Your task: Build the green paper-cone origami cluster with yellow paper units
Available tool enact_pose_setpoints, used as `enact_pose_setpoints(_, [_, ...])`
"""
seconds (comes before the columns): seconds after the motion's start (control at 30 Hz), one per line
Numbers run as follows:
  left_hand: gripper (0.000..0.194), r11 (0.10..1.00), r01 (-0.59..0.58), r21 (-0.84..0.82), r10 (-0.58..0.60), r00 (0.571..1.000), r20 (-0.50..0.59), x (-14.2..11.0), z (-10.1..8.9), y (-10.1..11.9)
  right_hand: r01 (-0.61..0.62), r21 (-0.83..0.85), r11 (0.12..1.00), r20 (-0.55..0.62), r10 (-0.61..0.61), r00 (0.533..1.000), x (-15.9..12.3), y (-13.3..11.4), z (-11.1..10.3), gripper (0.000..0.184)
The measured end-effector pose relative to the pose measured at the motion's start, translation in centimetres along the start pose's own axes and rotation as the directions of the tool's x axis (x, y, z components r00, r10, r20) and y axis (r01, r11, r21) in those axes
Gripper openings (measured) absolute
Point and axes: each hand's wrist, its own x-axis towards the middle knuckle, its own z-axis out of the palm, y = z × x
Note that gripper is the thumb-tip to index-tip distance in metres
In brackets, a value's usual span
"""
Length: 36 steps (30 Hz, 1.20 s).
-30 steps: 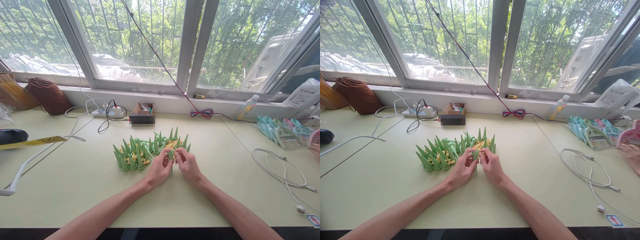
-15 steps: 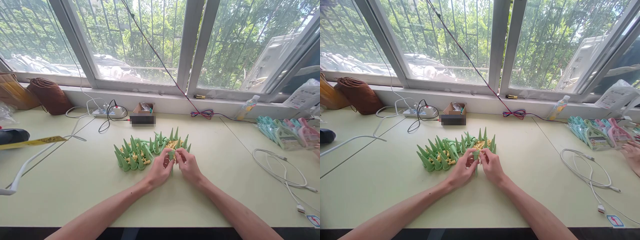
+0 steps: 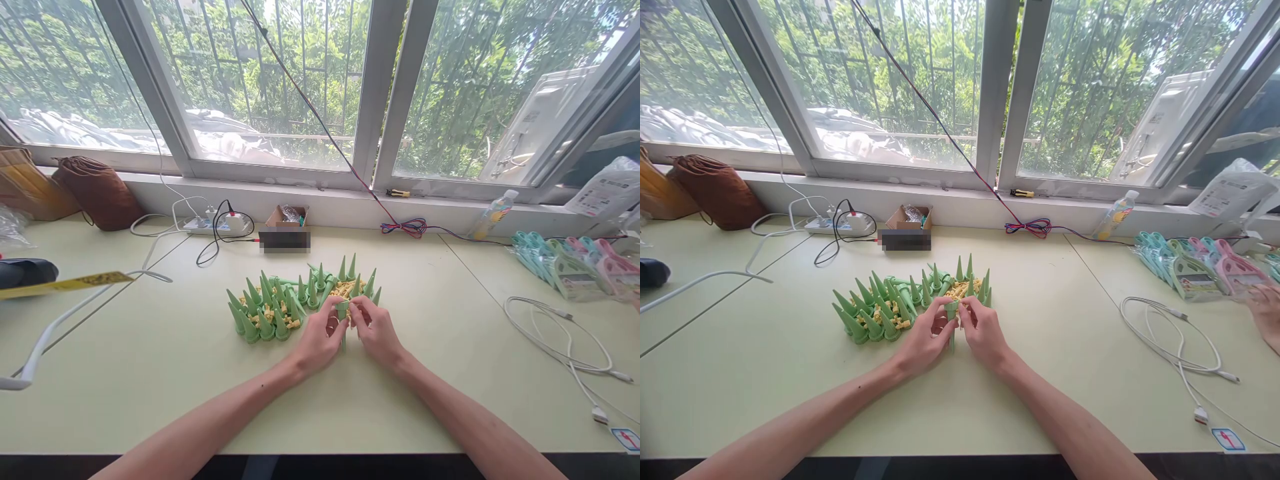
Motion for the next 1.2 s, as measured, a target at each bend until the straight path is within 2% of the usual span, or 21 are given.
enact_pose_setpoints(1.2, [0.025,1.000,-0.003,0.030,0.003,1.000,0.011,0.01,0.01,0.05,0.008,0.035,0.999,0.020,-0.009,1.000,0.05,-0.04,-0.07,0.024])
